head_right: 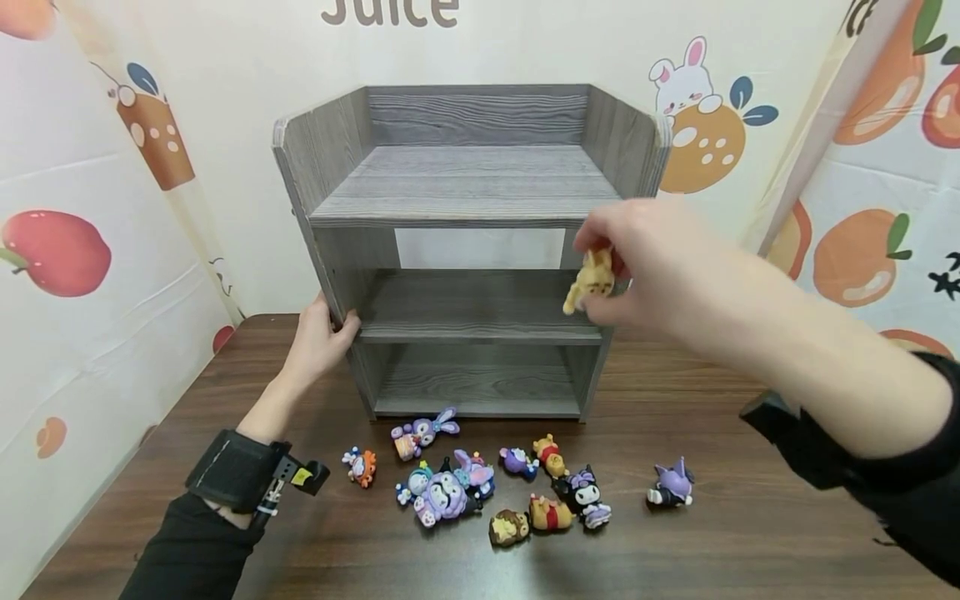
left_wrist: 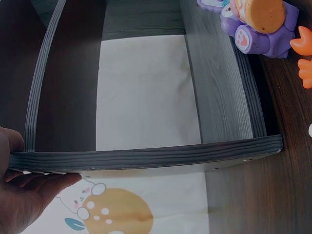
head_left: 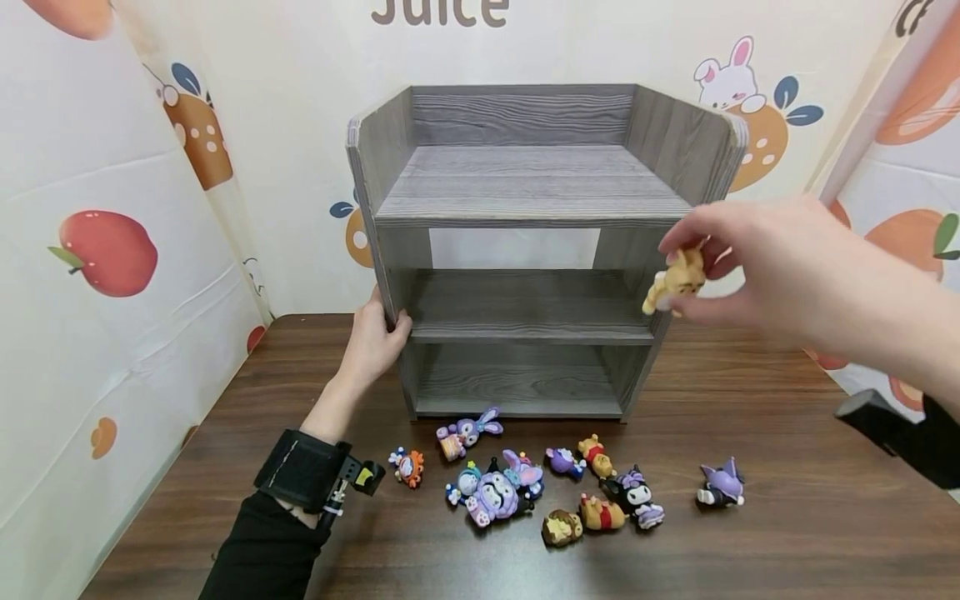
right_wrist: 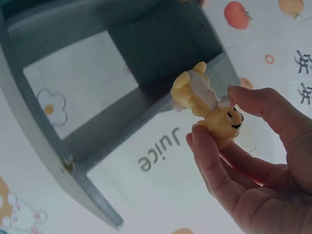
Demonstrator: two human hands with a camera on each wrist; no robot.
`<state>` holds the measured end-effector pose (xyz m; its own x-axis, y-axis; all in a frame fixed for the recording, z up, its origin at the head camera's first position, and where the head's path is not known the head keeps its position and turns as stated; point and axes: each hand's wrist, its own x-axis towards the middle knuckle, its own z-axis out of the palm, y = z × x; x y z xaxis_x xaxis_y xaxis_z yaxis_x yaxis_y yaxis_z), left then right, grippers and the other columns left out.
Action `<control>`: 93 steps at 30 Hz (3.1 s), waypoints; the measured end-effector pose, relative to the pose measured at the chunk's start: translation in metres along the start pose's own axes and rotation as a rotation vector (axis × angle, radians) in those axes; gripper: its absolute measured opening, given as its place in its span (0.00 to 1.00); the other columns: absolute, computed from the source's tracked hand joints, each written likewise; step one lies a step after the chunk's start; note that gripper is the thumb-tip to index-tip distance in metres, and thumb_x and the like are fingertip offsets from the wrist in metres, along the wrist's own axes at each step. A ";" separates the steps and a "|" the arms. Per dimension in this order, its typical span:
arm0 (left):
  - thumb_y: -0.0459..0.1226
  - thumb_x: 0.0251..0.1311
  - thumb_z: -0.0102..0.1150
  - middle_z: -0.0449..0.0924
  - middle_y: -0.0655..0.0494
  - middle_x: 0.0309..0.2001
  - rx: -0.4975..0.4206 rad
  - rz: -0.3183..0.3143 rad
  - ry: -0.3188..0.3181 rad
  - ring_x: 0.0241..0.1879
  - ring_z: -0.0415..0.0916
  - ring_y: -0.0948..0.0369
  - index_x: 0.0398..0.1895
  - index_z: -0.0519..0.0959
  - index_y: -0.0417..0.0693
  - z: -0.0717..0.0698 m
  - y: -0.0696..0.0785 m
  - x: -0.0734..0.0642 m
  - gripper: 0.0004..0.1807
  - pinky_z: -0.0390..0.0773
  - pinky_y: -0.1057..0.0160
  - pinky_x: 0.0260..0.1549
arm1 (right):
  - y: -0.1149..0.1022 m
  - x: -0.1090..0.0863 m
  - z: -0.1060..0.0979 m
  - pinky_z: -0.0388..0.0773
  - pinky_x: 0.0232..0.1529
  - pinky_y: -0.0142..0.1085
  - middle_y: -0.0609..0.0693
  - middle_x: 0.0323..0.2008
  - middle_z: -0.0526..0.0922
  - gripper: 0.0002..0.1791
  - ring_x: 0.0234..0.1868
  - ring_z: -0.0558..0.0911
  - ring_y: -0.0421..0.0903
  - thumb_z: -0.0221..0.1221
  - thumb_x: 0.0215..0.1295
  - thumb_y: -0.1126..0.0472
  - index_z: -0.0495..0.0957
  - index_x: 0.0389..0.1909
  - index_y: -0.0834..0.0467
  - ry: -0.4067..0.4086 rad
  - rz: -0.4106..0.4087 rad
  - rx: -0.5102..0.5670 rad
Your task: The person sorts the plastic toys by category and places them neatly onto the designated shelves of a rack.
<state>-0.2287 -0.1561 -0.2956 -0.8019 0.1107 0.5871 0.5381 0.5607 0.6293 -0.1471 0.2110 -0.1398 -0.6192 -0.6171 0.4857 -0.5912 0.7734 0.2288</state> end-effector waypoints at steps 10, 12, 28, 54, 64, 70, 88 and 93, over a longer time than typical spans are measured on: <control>0.25 0.52 0.43 0.63 0.49 0.19 0.020 0.017 0.009 0.14 0.62 0.59 0.35 0.65 0.32 0.000 -0.002 0.000 0.07 0.63 0.64 0.13 | 0.036 0.040 -0.014 0.68 0.28 0.38 0.42 0.25 0.77 0.25 0.26 0.77 0.39 0.71 0.34 0.52 0.74 0.37 0.52 -0.063 0.012 -0.083; 0.25 0.52 0.43 0.63 0.49 0.19 0.024 0.018 0.009 0.15 0.62 0.59 0.36 0.65 0.32 0.001 -0.002 0.000 0.07 0.63 0.64 0.13 | 0.044 0.048 -0.014 0.66 0.29 0.39 0.44 0.24 0.77 0.25 0.26 0.77 0.40 0.71 0.35 0.50 0.74 0.36 0.52 -0.076 0.031 -0.088; 0.25 0.51 0.44 0.70 0.42 0.26 0.011 0.002 0.010 0.20 0.67 0.55 0.40 0.65 0.31 0.000 -0.001 -0.001 0.11 0.66 0.62 0.16 | 0.047 0.085 -0.025 0.70 0.29 0.47 0.62 0.26 0.76 0.24 0.29 0.74 0.55 0.67 0.43 0.63 0.73 0.40 0.72 -0.203 0.129 -0.053; 0.25 0.51 0.44 0.72 0.38 0.32 0.005 0.006 0.017 0.24 0.69 0.53 0.43 0.65 0.29 0.000 0.000 -0.001 0.14 0.68 0.60 0.20 | 0.045 0.105 -0.009 0.69 0.26 0.47 0.64 0.27 0.71 0.20 0.29 0.69 0.57 0.65 0.42 0.65 0.71 0.34 0.74 -0.300 0.255 -0.035; 0.25 0.51 0.44 0.70 0.42 0.27 0.005 -0.006 0.015 0.20 0.67 0.55 0.42 0.65 0.30 0.001 0.000 -0.002 0.13 0.66 0.61 0.17 | 0.042 0.106 -0.009 0.68 0.26 0.45 0.63 0.26 0.72 0.22 0.28 0.70 0.56 0.63 0.42 0.65 0.70 0.35 0.75 -0.338 0.268 -0.048; 0.25 0.52 0.44 0.72 0.39 0.32 0.000 -0.005 0.010 0.22 0.68 0.54 0.45 0.65 0.29 0.001 0.000 -0.002 0.15 0.68 0.61 0.18 | 0.040 0.107 -0.010 0.70 0.27 0.45 0.65 0.28 0.72 0.23 0.28 0.71 0.57 0.61 0.43 0.65 0.69 0.38 0.77 -0.352 0.270 -0.049; 0.25 0.51 0.44 0.73 0.37 0.33 0.006 -0.013 0.015 0.23 0.69 0.53 0.44 0.65 0.29 0.001 0.001 -0.002 0.15 0.68 0.61 0.18 | 0.038 0.107 -0.008 0.70 0.31 0.48 0.70 0.35 0.72 0.29 0.32 0.70 0.59 0.62 0.46 0.63 0.65 0.46 0.78 -0.391 0.301 -0.070; 0.25 0.52 0.44 0.73 0.37 0.34 0.000 -0.013 0.013 0.23 0.69 0.53 0.45 0.65 0.29 0.001 0.001 -0.002 0.15 0.68 0.61 0.19 | 0.039 0.105 -0.009 0.69 0.32 0.48 0.69 0.35 0.72 0.29 0.32 0.71 0.59 0.61 0.47 0.64 0.64 0.48 0.77 -0.378 0.313 -0.044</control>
<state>-0.2267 -0.1552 -0.2968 -0.8052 0.0927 0.5858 0.5279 0.5622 0.6366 -0.2301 0.1779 -0.0721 -0.9128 -0.3572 0.1982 -0.3293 0.9305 0.1604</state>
